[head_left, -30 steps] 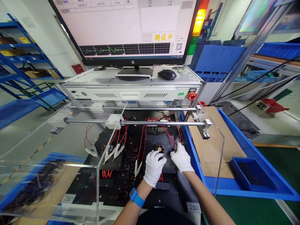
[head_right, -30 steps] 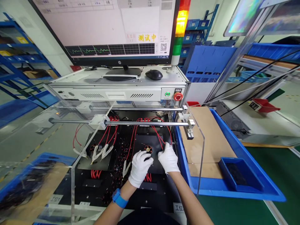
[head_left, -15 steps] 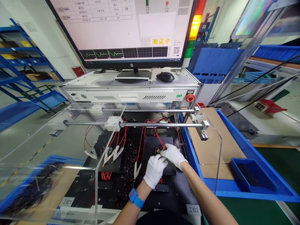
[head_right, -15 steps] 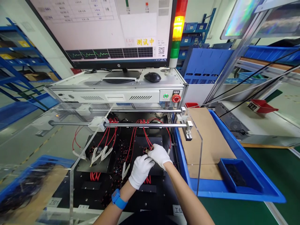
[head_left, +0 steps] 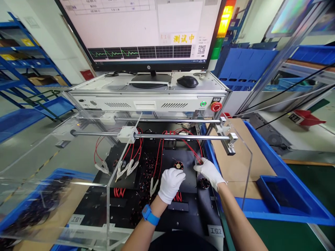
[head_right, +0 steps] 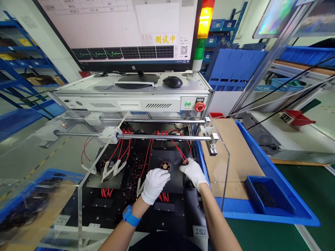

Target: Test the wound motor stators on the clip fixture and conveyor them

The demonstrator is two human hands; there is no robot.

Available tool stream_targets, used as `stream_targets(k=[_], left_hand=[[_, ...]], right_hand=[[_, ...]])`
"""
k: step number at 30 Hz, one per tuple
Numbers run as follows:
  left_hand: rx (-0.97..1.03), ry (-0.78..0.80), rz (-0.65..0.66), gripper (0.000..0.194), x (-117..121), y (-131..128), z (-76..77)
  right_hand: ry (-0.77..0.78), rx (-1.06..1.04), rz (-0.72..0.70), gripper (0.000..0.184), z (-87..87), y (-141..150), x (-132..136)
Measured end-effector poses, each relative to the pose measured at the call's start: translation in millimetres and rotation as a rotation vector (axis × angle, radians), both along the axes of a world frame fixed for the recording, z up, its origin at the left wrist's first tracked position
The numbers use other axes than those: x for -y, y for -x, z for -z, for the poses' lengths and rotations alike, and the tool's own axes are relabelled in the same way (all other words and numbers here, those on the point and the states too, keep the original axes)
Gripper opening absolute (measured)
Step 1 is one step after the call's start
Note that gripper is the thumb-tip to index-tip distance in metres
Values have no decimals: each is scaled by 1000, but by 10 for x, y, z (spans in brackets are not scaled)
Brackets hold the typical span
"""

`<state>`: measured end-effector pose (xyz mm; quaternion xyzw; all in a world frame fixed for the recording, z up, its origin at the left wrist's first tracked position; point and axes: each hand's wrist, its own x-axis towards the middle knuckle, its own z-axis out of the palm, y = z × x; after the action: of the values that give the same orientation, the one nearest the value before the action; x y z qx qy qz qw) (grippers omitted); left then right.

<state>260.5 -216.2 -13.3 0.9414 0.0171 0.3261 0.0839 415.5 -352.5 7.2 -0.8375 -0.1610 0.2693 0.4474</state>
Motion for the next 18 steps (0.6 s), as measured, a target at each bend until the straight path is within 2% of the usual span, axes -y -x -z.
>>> stream_targets(k=[3,6,11,18], left_hand=[[-51,25,-72,4,78,-61,-34],[-137,34,-87,5,138,-111,-60],[-204,59,-116,7,178,-135,-80],[-204,95,-110,6,171,-145,-64]], right_hand=[[-254,-159,33,39,-209,36,-128],[-399,-307,79,48,-259,123,-355],[-498,-356,234,42,-99,257,-591],[-505,-365,316,42,-45,259,-595]])
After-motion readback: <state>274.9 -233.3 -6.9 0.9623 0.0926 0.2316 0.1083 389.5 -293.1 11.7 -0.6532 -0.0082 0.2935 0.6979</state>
